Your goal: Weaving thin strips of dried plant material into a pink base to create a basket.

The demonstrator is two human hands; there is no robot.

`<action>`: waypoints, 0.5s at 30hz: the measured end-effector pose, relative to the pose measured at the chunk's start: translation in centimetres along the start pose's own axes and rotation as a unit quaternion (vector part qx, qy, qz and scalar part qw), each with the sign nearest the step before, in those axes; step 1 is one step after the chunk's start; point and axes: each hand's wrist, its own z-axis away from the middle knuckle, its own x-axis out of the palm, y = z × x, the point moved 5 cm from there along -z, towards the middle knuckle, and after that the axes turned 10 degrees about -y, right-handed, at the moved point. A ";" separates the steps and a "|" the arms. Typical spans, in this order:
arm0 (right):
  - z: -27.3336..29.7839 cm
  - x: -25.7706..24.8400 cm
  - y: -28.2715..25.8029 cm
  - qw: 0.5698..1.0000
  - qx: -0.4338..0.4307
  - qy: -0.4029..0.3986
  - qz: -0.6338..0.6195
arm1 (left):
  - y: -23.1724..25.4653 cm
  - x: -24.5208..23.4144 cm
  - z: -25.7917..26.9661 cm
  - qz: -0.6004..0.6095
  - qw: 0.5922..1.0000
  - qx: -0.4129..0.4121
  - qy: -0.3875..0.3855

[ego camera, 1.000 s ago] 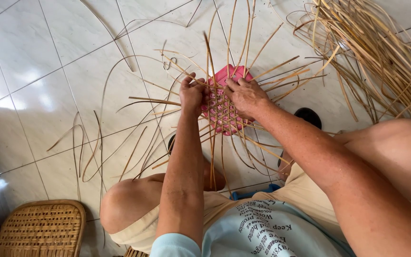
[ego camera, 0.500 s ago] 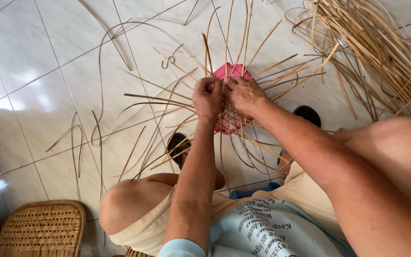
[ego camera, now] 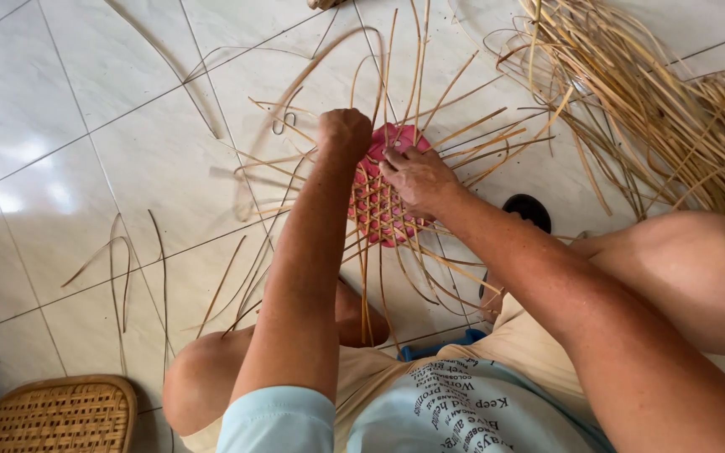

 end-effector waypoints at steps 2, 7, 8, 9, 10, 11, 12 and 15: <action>0.5 -1.3 -0.3 1.000 0.008 -0.006 0.014 | -0.7 -2.6 2.7 0.052 0.999 0.012 0.011; -0.2 0.0 -0.1 0.999 0.026 -0.039 0.011 | -2.1 -2.4 3.1 0.058 0.998 0.011 -0.039; 0.1 -0.8 -0.2 0.999 0.015 -0.039 0.005 | -2.3 -3.8 4.2 0.073 0.996 0.034 -0.035; 0.4 -1.6 -0.4 0.999 0.004 -0.038 -0.002 | -2.5 -5.3 5.4 0.089 0.994 0.056 -0.031; 0.5 -2.2 -0.6 0.999 0.003 -0.037 -0.002 | -2.4 -5.3 5.5 0.089 0.994 0.055 -0.032; 0.7 -2.8 -0.7 0.999 0.007 -0.042 -0.004 | -1.9 -5.4 5.6 0.058 0.994 0.086 -0.012; 1.0 -3.3 -0.8 0.999 0.012 -0.047 -0.006 | -1.3 -5.6 5.8 0.028 0.992 0.119 0.008; 0.5 -2.8 -0.7 0.998 0.017 -0.065 -0.010 | -0.7 -7.6 8.9 -0.033 0.977 0.176 0.116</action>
